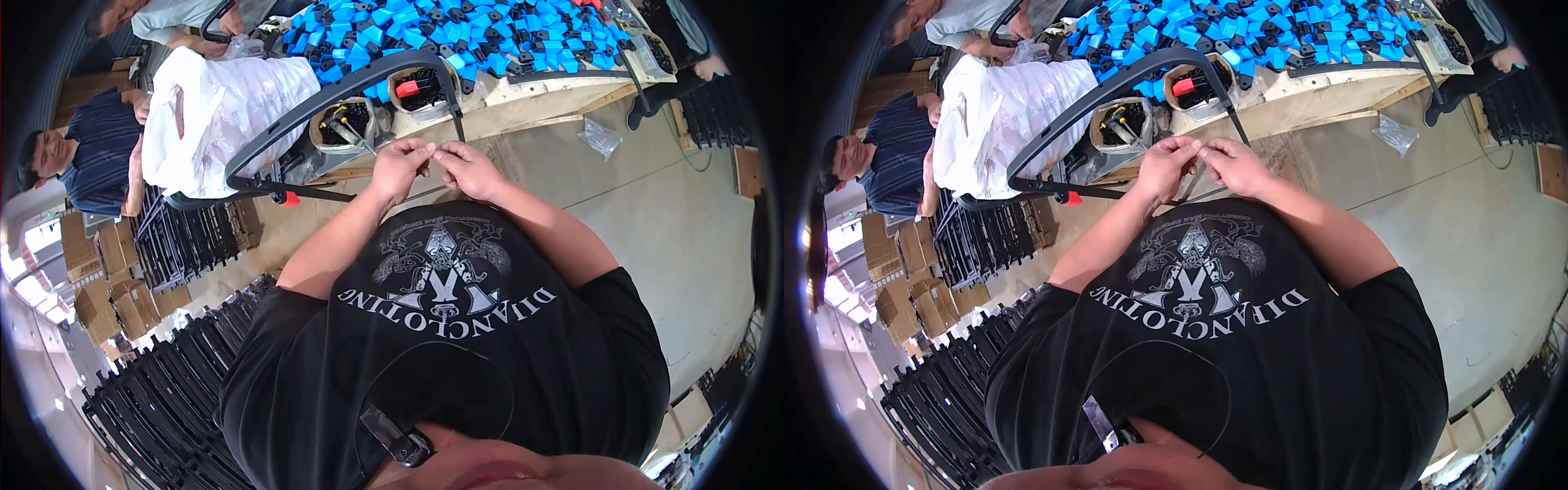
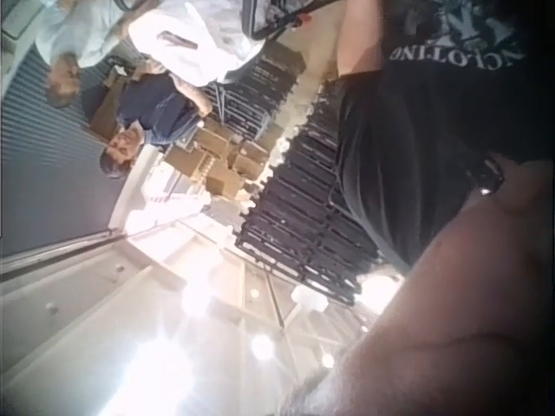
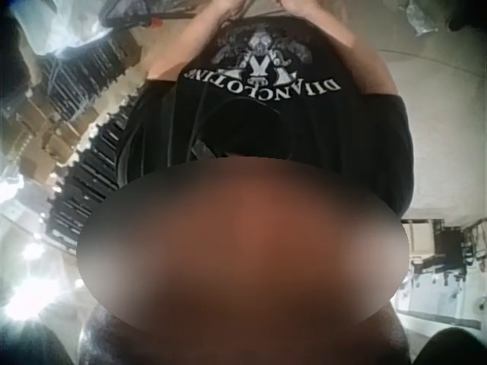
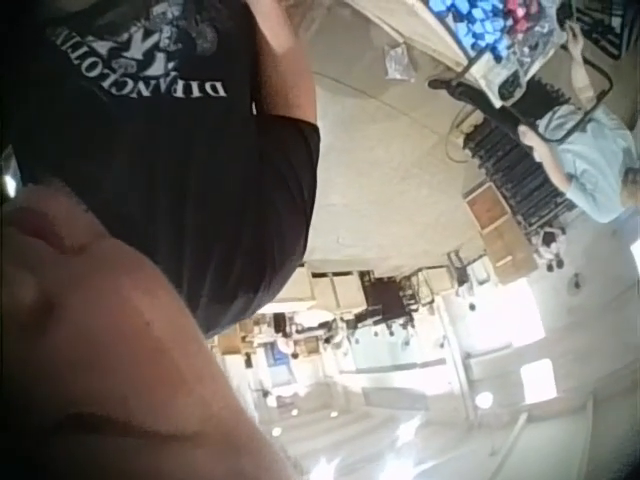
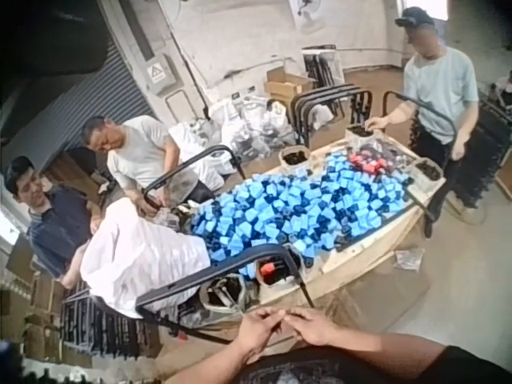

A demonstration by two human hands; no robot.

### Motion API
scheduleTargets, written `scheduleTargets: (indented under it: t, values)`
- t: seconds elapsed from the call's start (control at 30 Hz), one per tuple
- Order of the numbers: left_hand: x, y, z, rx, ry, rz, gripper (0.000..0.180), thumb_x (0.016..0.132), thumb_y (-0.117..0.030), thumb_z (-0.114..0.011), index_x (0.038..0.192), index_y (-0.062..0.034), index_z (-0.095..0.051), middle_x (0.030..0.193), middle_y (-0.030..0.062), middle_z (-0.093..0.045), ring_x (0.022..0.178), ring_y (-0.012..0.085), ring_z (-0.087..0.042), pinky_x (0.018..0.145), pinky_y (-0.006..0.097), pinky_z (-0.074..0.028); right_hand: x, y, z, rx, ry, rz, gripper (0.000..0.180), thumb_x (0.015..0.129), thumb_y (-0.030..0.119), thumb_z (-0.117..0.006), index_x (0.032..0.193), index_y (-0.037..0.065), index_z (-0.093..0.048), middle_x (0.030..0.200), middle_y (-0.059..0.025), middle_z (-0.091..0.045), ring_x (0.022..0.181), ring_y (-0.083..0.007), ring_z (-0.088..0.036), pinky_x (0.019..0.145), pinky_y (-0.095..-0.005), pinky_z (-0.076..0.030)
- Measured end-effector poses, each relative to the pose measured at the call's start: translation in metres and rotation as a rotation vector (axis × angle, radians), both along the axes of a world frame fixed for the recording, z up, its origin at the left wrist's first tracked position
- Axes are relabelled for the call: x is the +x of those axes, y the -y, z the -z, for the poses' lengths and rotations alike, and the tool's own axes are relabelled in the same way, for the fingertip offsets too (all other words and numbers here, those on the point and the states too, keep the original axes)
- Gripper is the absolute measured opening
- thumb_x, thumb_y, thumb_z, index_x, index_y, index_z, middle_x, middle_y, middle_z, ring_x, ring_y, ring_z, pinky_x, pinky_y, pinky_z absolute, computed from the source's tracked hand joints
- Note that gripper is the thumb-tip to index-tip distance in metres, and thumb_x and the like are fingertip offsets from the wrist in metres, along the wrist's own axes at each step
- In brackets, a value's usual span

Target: Assembling a black metal or plastic frame by attaching red end-caps and securing them with a hand tool.

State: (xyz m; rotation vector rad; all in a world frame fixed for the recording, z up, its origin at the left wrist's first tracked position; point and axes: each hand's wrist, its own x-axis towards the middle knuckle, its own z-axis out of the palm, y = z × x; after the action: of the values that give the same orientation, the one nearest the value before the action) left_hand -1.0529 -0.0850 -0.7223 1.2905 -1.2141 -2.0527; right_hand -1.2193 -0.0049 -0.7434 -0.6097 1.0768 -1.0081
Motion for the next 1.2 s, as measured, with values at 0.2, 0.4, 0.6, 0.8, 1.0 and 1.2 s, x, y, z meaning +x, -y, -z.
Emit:
scheduleTargets:
  t: [0.2,0.4,0.6,0.8,1.0,1.2]
  values:
    - [-0.033,0.11,0.051,-1.188,0.593,0.177,0.032,0.088,-0.023,-0.069,0.114,-0.0044,-0.069,0.105,0.0194,-0.071,0.097,0.0347,-0.068,0.086,0.042,-0.053,-0.032,-0.015,0.01,0.152,0.025,0.308,0.034,0.104,0.035,-0.054,0.088,0.006,-0.059,0.062,0.0029,-0.046,0.051,-0.0074,-0.04,0.047,-0.025,-0.033]
    - [-0.066,0.157,0.083,-1.113,1.085,0.66,0.035,0.088,-0.016,-0.061,0.12,-0.0046,-0.066,0.122,0.0231,-0.065,0.118,0.0392,-0.06,0.1,0.046,-0.048,-0.049,-0.051,0.017,0.304,-0.002,0.39,0.035,0.104,0.04,-0.054,0.087,0.009,-0.054,0.062,0.0043,-0.043,0.05,-0.0069,-0.038,0.045,-0.0241,-0.029]
    - [-0.047,0.141,0.038,-0.566,0.542,0.239,0.042,0.092,-0.02,-0.056,0.131,-0.0035,-0.056,0.107,0.0211,-0.067,0.091,0.0345,-0.067,0.078,0.044,-0.053,-0.078,-0.074,0.036,0.409,0.037,0.533,0.032,0.103,0.04,-0.055,0.089,0.01,-0.054,0.063,0.005,-0.042,0.048,-0.0072,-0.034,0.044,-0.0242,-0.025]
    - [-0.04,0.035,0.037,0.086,0.085,0.008,0.045,0.088,-0.007,-0.067,0.127,-0.002,-0.046,0.089,0.0068,-0.059,0.068,0.0166,-0.056,0.062,0.032,-0.049,-0.085,-0.046,0.035,0.375,0.053,0.505,0.03,0.103,0.038,-0.056,0.092,0.01,-0.055,0.066,0.0046,-0.044,0.052,-0.0075,-0.035,0.047,-0.0249,-0.029]
    - [-0.076,0.01,0.082,0.152,0.061,-0.02,0.029,0.09,-0.018,-0.075,0.113,-0.008,-0.061,0.09,0.0014,-0.064,0.073,0.0126,-0.058,0.067,0.029,-0.049,-0.089,0.016,0.027,0.279,-0.04,0.399,0.034,0.103,0.039,-0.056,0.096,0.006,-0.058,0.068,0.0041,-0.046,0.055,-0.0086,-0.04,0.049,-0.0256,-0.032]
    - [-0.084,0.006,0.071,0.184,0.123,0.088,0.033,0.091,-0.024,-0.077,0.11,-0.0014,-0.064,0.092,0.0044,-0.066,0.078,0.0163,-0.063,0.075,0.033,-0.055,-0.088,0.042,0.032,0.237,-0.177,0.268,0.037,0.103,0.04,-0.055,0.096,0.004,-0.06,0.071,0.0022,-0.049,0.058,-0.0085,-0.043,0.051,-0.0257,-0.035]
